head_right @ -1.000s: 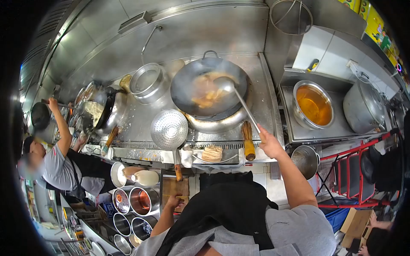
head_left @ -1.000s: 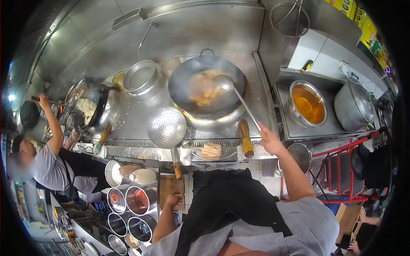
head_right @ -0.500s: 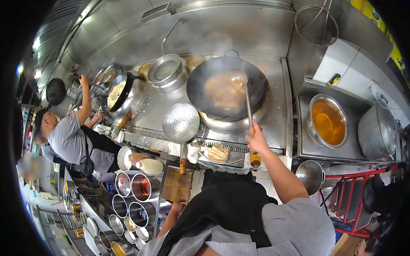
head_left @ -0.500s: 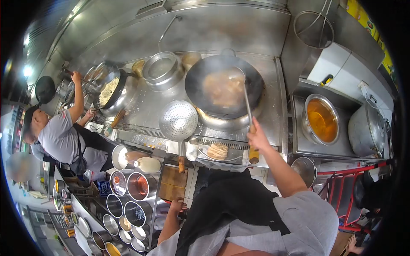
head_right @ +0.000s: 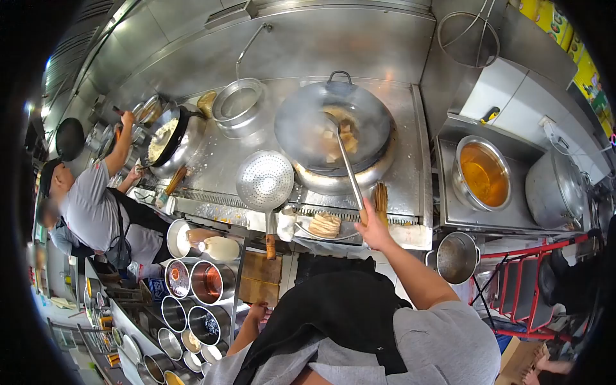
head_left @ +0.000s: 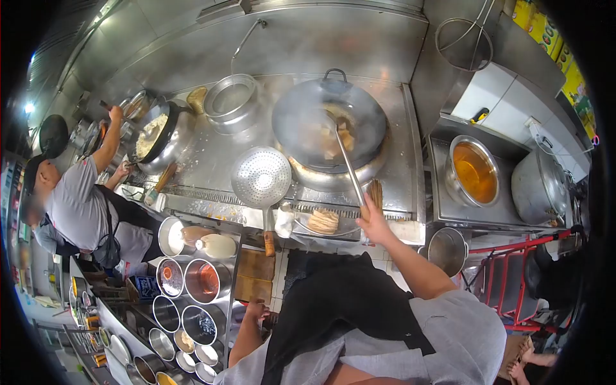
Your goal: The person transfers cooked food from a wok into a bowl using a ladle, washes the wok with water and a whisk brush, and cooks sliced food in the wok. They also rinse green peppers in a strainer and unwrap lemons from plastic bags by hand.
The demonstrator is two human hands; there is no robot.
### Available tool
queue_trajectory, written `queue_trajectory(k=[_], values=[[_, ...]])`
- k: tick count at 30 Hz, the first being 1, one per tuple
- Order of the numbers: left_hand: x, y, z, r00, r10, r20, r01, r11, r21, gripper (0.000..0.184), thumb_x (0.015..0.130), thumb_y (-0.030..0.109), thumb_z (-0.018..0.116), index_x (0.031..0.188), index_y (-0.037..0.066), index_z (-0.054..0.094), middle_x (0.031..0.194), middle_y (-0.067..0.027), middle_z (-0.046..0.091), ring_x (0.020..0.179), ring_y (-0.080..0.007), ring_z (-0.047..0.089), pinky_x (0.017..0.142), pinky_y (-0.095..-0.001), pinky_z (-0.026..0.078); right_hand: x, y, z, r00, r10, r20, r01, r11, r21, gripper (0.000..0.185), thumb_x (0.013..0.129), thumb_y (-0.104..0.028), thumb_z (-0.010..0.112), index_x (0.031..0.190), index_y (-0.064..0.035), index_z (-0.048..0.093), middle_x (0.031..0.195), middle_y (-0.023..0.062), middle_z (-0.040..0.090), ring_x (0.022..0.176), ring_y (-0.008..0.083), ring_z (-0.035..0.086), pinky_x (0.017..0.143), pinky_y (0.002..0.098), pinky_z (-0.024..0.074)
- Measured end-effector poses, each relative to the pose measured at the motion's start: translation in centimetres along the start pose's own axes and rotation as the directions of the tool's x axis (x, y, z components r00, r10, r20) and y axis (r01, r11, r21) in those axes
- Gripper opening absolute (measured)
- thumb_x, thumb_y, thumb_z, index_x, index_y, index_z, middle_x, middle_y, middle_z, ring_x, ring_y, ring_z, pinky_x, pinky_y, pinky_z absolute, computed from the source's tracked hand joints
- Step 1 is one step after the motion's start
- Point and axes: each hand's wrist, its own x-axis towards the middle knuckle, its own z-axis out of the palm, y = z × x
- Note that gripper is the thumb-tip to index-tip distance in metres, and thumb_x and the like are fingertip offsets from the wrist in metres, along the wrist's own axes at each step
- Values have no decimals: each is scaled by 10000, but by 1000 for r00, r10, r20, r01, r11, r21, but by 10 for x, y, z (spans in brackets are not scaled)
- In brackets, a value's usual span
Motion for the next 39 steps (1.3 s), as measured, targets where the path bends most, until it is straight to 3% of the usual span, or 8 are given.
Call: queue_trajectory(k=[2, 5, 8, 18, 22, 31, 34, 39], values=[[11, 0, -3, 998, 52, -21, -51, 997, 59, 443, 904, 61, 499, 1345, 94, 472, 1016, -139, 711, 783, -256, 718, 532, -391, 528, -15, 11, 14, 999, 15, -47, -20, 994, -109, 891, 882, -142, 665, 1568, -91, 99, 1383, 287, 507, 1182, 420, 572, 988, 439, 446], [22, 12, -6, 996, 91, -13, -89, 987, 131, 456, 903, 75, 516, 1356, 98, 468, 1033, -130, 708, 783, -248, 718, 516, -391, 529, -27, 27, 37, 838, -480, -259, 344, 834, -432, 851, 892, -58, 629, 1573, -160, 130, 1037, 172, 581, 550, 173, 533, 522, 331, 472], [41, 20, -12, 996, 78, 52, -84, 988, 127, 485, 892, 65, 552, 1369, 98, 470, 1060, -126, 707, 769, -238, 719, 500, -372, 537, -46, 6, 42, 965, 259, -33, -248, 948, 198, 831, 911, -19, 590, 1566, -206, 115, 757, 63, 523, 518, 152, 515, 466, 321, 438], [72, 38, -20, 983, 133, 125, -161, 954, 253, 458, 886, 76, 620, 1336, 82, 532, 934, -158, 722, 775, -247, 723, 537, -396, 568, -61, -12, 49, 919, 379, -104, -328, 885, 330, 751, 912, -45, 584, 1554, -180, 218, 729, 48, 527, 457, 115, 446, 399, 282, 369], [138, 10, -45, 836, 365, 410, -538, 692, 481, 469, 868, 63, 638, 1327, 66, 539, 919, -173, 718, 761, -247, 719, 532, -383, 556, -70, -10, 50, 892, 428, -149, -351, 861, 369, 728, 893, -35, 584, 1541, -144, 270, 750, 55, 552, 456, 111, 452, 397, 287, 370], [34, 33, -41, 987, 154, 50, -160, 971, 179, 443, 872, 59, 548, 1311, 99, 516, 1015, -162, 711, 736, -272, 726, 501, -398, 549, 9, 20, -6, 879, 184, -440, -213, 977, -17, 782, 838, -101, 605, 1543, -190, 278, 1082, 184, 661, 979, 323, 645, 932, 404, 492], [23, 21, -38, 990, 142, 14, -142, 964, 227, 442, 888, 65, 535, 1324, 124, 497, 1018, -151, 713, 739, -255, 728, 485, -399, 541, 40, -8, -9, 878, 29, -477, -205, 925, -321, 852, 862, -99, 591, 1575, -200, 135, 1109, 232, 646, 877, 312, 671, 813, 411, 539], [-24, 28, -14, 989, 145, -8, -127, 894, 431, 407, 904, 85, 541, 1307, 129, 504, 1021, -127, 713, 707, -238, 719, 478, -391, 528, 48, -81, 31, 937, 350, 10, -273, 711, 648, 844, 931, -55, 539, 1577, -312, 62, 877, 145, 616, 519, 164, 528, 462, 333, 456]])
